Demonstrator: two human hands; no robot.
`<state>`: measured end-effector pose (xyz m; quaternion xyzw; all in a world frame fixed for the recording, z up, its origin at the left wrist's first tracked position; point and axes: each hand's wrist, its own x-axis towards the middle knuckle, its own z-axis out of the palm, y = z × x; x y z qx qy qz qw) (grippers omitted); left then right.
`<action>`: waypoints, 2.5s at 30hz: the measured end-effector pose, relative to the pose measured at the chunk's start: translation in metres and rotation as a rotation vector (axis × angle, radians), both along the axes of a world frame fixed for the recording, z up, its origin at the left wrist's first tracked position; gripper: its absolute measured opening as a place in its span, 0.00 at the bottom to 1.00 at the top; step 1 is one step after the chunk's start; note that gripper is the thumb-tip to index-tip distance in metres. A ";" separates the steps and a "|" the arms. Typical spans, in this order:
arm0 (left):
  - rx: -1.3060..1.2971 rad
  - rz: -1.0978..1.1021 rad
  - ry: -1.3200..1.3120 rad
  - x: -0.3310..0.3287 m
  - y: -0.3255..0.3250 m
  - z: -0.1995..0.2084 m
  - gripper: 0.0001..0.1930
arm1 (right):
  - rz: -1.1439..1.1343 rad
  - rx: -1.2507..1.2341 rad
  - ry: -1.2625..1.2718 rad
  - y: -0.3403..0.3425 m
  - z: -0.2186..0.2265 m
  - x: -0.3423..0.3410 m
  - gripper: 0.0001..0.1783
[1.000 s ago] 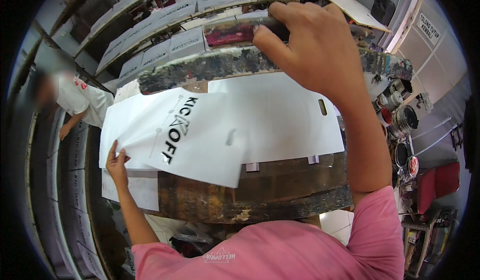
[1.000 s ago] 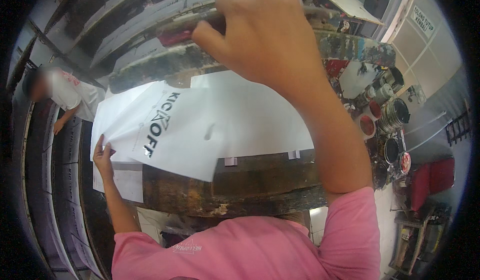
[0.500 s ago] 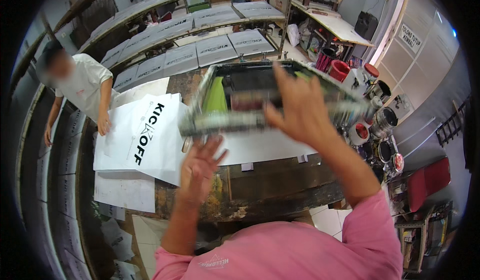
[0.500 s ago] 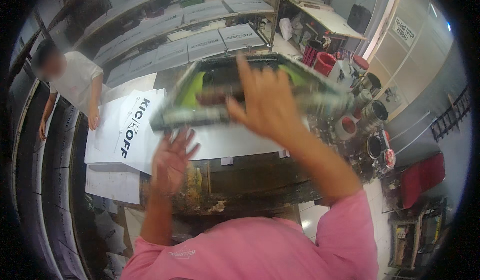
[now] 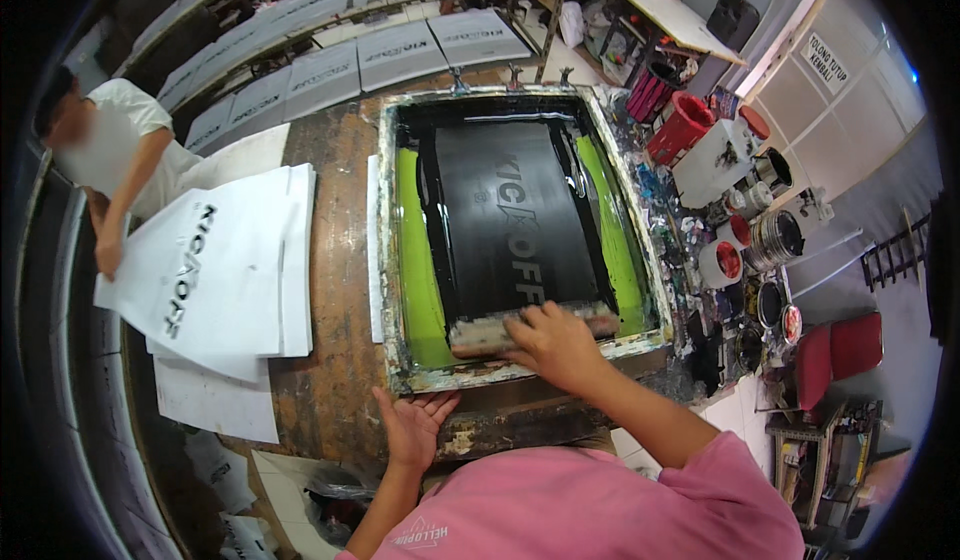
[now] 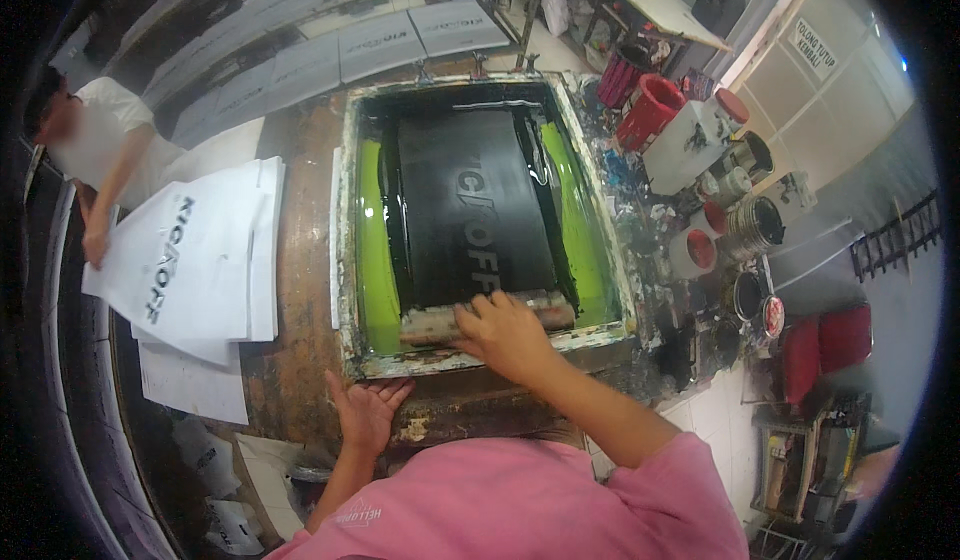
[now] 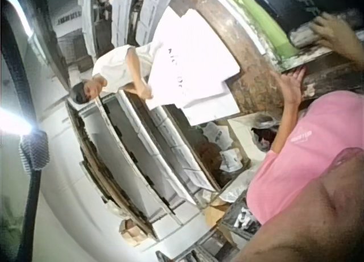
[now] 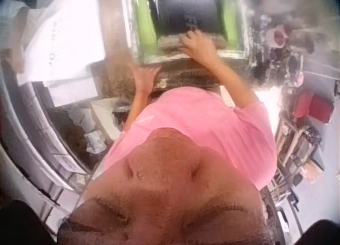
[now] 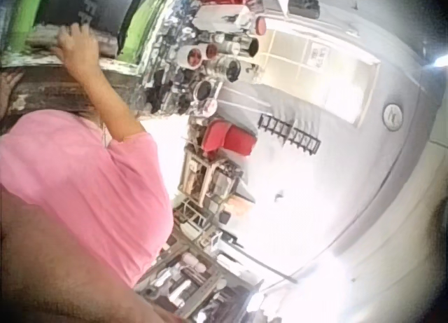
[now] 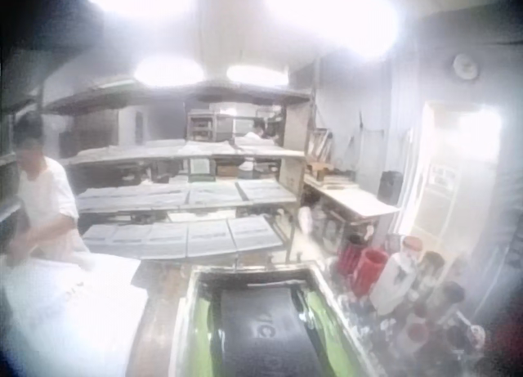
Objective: The person performs screen printing on white bags by placing a bag under a screen, pulling a squeegee across it, and then lifting the screen to reveal the printed logo.
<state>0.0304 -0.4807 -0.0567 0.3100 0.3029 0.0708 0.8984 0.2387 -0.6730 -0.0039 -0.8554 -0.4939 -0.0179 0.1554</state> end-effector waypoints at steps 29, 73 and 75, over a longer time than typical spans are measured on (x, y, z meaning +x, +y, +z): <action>0.067 -0.001 -0.187 -0.009 0.004 -0.039 0.44 | 0.023 -0.091 0.140 -0.012 0.043 0.029 0.24; 1.273 0.443 0.136 0.117 0.058 0.118 0.20 | -0.108 0.517 -0.580 0.073 0.294 0.122 0.24; 1.270 0.492 0.172 0.093 0.101 0.119 0.22 | -0.128 0.493 -0.544 0.069 0.294 0.118 0.24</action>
